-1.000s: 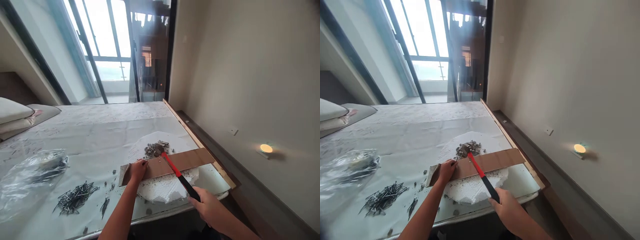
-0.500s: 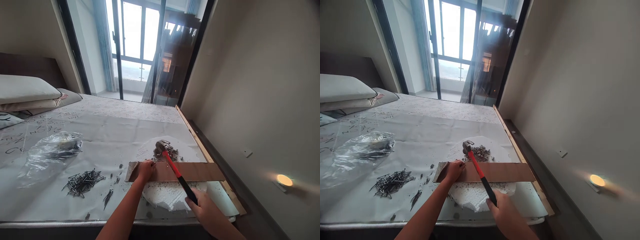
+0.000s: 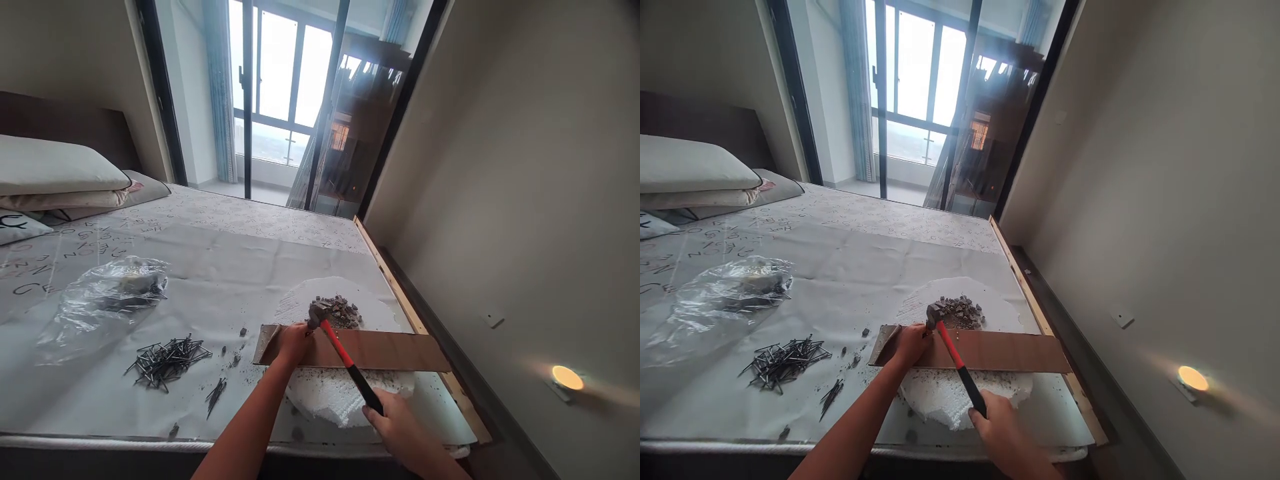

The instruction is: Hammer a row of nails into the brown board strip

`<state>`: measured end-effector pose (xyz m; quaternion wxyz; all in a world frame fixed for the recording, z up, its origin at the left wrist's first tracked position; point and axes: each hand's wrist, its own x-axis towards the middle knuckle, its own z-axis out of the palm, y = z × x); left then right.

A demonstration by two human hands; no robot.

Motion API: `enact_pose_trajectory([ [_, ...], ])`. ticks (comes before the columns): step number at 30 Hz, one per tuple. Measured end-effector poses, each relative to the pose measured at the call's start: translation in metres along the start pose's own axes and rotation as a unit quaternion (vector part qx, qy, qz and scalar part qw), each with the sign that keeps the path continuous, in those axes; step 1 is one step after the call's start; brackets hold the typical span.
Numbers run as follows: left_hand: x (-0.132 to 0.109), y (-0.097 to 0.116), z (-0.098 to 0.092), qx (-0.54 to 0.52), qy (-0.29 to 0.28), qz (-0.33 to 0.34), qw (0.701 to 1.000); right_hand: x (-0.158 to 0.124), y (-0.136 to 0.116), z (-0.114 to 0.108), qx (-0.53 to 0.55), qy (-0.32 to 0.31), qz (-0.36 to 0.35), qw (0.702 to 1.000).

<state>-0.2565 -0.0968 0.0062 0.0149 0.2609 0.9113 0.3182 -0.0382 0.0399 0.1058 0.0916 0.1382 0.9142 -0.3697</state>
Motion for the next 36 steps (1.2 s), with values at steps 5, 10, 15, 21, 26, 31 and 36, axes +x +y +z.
enact_pose_trajectory([
  [5, 0.0, 0.001, -0.002, 0.02, -0.015, -0.012, 1.0, -0.006, -0.008, -0.006, -0.002, 0.06, -0.018, 0.998],
  [10, 0.0, 0.003, -0.002, 0.054, -0.023, -0.012, 0.998, -0.005, -0.002, 0.003, 0.0, 0.018, 0.004, 1.0],
  [15, 0.001, 0.004, -0.002, 0.045, -0.036, -0.02, 0.998, -0.006, 0.003, 0.003, 0.0, 0.04, -0.012, 0.999],
  [21, 0.004, -0.013, -0.004, -0.187, 0.026, 0.003, 0.982, 0.0, 0.009, 0.014, -0.009, 0.045, -0.003, 0.999],
  [26, 0.006, -0.027, -0.013, -0.471, 0.101, -0.053, 0.875, 0.012, 0.02, 0.026, -0.021, 0.026, 0.035, 0.999],
  [31, 0.008, -0.027, -0.011, -0.54, 0.105, -0.083, 0.831, -0.001, 0.012, 0.016, -0.003, 0.041, 0.012, 0.999],
  [36, 0.008, -0.028, -0.008, -0.599, 0.122, -0.118, 0.783, 0.001, 0.021, 0.034, -0.018, 0.054, 0.022, 0.998],
])
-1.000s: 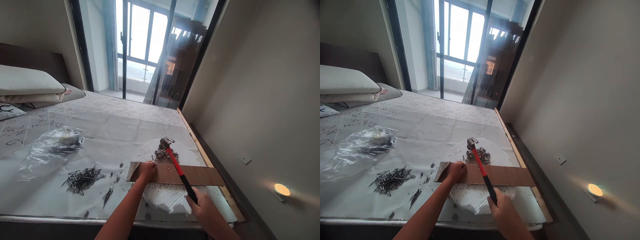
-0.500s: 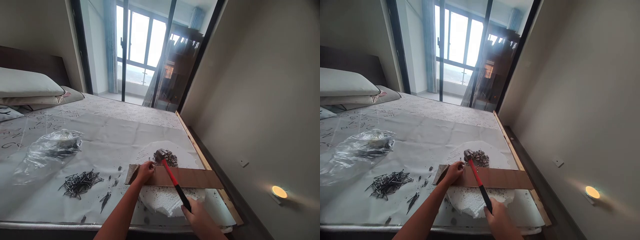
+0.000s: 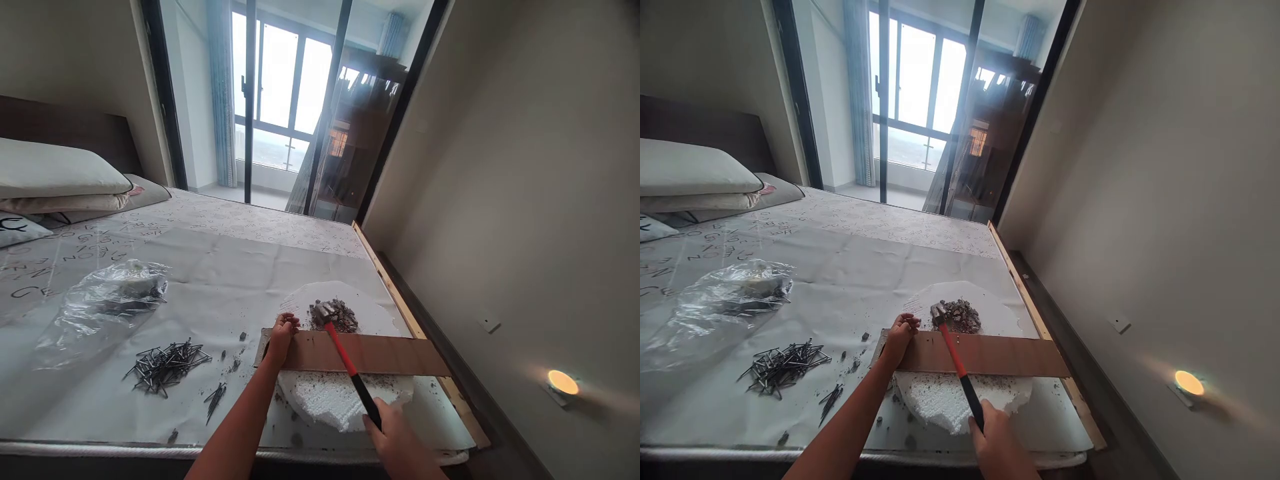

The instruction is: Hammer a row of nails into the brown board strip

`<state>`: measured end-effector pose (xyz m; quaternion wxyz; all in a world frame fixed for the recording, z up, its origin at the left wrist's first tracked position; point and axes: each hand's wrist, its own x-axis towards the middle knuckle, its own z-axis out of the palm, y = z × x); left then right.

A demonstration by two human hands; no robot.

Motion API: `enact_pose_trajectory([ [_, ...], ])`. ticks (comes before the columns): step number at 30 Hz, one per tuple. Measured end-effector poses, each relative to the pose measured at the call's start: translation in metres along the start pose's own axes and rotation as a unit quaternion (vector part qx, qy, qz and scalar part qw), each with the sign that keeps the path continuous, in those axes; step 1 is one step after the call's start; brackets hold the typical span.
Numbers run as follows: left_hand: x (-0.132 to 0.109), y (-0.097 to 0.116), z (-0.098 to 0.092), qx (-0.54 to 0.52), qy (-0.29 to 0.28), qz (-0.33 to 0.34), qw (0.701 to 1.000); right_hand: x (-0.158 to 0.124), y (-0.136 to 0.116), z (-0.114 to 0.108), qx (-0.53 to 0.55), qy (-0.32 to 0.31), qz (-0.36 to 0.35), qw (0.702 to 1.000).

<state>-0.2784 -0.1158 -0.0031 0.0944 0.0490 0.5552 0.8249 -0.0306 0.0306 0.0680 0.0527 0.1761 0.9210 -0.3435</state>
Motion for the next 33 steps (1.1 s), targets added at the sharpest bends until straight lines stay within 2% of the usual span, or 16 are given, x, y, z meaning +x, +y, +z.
enact_pose_trajectory([
  [3, 0.0, -0.001, -0.001, -0.04, 0.006, -0.004, 0.999, 0.006, 0.007, 0.01, 0.0, -0.011, 0.022, 1.0],
  [10, 0.0, -0.004, -0.002, -0.065, -0.007, -0.003, 0.998, -0.006, -0.004, -0.003, 0.005, 0.032, -0.024, 0.999],
  [15, -0.003, -0.002, -0.002, -0.09, -0.007, 0.0, 0.996, 0.002, 0.004, 0.023, 0.009, -0.016, -0.002, 1.0],
  [17, -0.004, -0.002, -0.002, -0.095, -0.012, 0.003, 0.995, 0.006, 0.007, 0.029, 0.017, -0.011, -0.002, 1.0],
  [23, -0.005, -0.002, -0.001, -0.087, -0.017, 0.005, 0.996, -0.004, -0.004, 0.01, 0.026, 0.044, -0.042, 0.998],
  [26, -0.004, -0.002, 0.0, -0.085, -0.019, 0.009, 0.996, -0.006, -0.003, 0.011, 0.01, 0.053, -0.044, 0.998],
  [30, -0.004, -0.002, 0.0, -0.036, -0.013, 0.026, 0.999, -0.001, 0.003, 0.026, -0.003, -0.021, -0.006, 1.0],
  [33, -0.007, 0.0, 0.001, 0.093, -0.01, 0.065, 0.993, -0.003, -0.001, 0.024, 0.026, -0.005, -0.034, 0.999],
])
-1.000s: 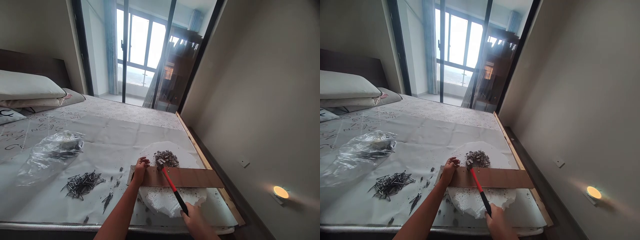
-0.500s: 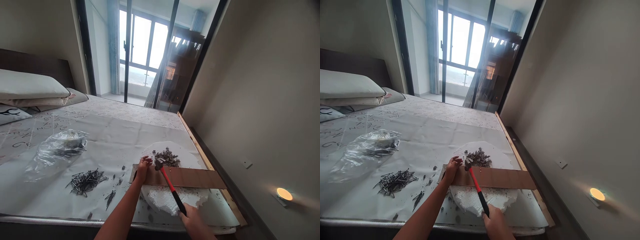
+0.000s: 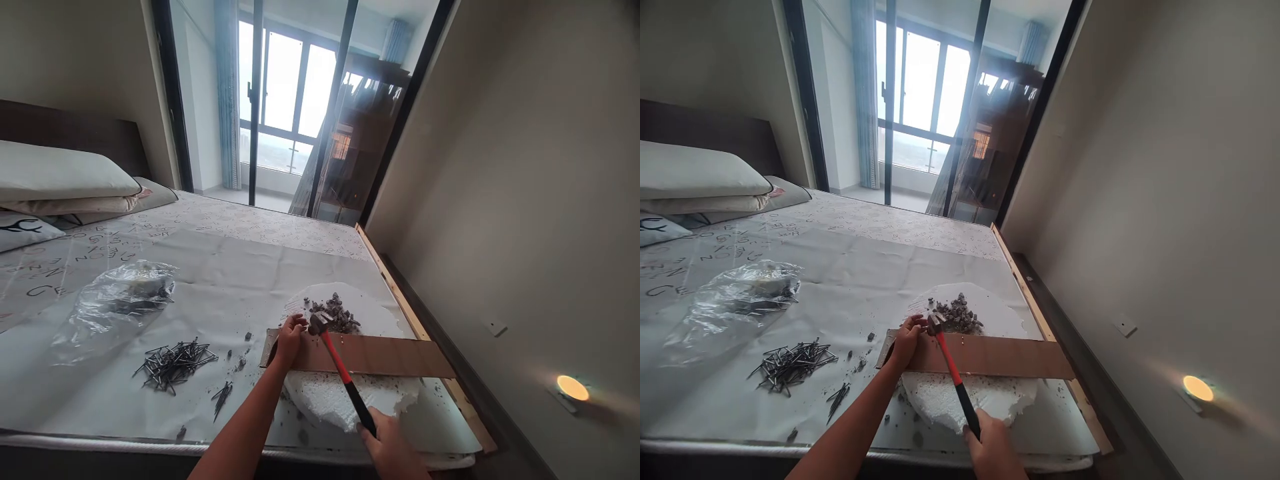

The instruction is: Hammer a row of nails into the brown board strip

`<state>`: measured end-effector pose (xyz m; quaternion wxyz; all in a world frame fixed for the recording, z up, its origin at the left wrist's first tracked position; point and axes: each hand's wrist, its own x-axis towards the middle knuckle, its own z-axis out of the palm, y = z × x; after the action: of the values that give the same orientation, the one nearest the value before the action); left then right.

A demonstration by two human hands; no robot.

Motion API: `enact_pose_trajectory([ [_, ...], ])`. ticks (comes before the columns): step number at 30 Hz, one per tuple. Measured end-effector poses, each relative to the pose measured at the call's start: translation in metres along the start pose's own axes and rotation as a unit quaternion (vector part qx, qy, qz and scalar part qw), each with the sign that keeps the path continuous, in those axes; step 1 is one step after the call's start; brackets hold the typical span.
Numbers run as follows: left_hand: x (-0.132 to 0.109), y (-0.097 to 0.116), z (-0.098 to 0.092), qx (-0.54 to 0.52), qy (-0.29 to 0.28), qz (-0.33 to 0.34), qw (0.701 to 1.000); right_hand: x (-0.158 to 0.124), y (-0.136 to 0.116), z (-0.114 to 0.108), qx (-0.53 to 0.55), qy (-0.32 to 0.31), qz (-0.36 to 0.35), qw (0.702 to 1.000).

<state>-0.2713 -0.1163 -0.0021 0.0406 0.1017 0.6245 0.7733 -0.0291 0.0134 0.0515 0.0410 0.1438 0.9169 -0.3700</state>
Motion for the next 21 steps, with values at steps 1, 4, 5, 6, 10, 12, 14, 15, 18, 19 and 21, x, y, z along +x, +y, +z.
enact_pose_trajectory([
  [1, -0.002, 0.002, 0.0, 0.057, -0.006, 0.019, 0.998, -0.002, -0.003, -0.004, 0.013, 0.01, -0.008, 1.0],
  [4, -0.006, 0.007, 0.0, 0.202, -0.077, 0.093, 0.972, -0.01, -0.009, -0.021, 0.045, 0.027, -0.018, 0.998],
  [5, -0.008, 0.008, 0.0, 0.234, -0.115, 0.117, 0.958, -0.012, -0.008, -0.026, 0.053, 0.028, -0.019, 0.998],
  [6, -0.008, 0.009, 0.001, 0.26, -0.151, 0.137, 0.944, -0.013, -0.005, -0.03, 0.058, 0.03, -0.018, 0.998],
  [10, -0.005, 0.012, 0.005, 0.325, -0.221, 0.186, 0.901, -0.016, 0.011, -0.035, 0.071, 0.032, 0.0, 0.997],
  [12, -0.001, 0.014, 0.008, 0.332, -0.23, 0.187, 0.896, -0.015, 0.018, -0.036, 0.08, 0.043, 0.006, 0.996],
  [14, 0.003, 0.016, 0.011, 0.332, -0.24, 0.172, 0.896, -0.012, 0.022, -0.037, 0.093, 0.048, 0.007, 0.995],
  [15, 0.004, 0.017, 0.012, 0.337, -0.248, 0.167, 0.893, -0.01, 0.024, -0.037, 0.097, 0.047, 0.006, 0.994],
  [18, 0.007, 0.017, 0.013, 0.39, -0.275, 0.184, 0.859, 0.0, 0.03, -0.036, 0.096, 0.049, 0.006, 0.994],
  [19, 0.007, 0.016, 0.013, 0.418, -0.284, 0.193, 0.841, 0.003, 0.033, -0.034, 0.094, 0.051, 0.008, 0.994],
  [21, 0.007, 0.014, 0.014, 0.47, -0.295, 0.202, 0.807, 0.009, 0.038, -0.029, 0.1, 0.052, 0.01, 0.994],
])
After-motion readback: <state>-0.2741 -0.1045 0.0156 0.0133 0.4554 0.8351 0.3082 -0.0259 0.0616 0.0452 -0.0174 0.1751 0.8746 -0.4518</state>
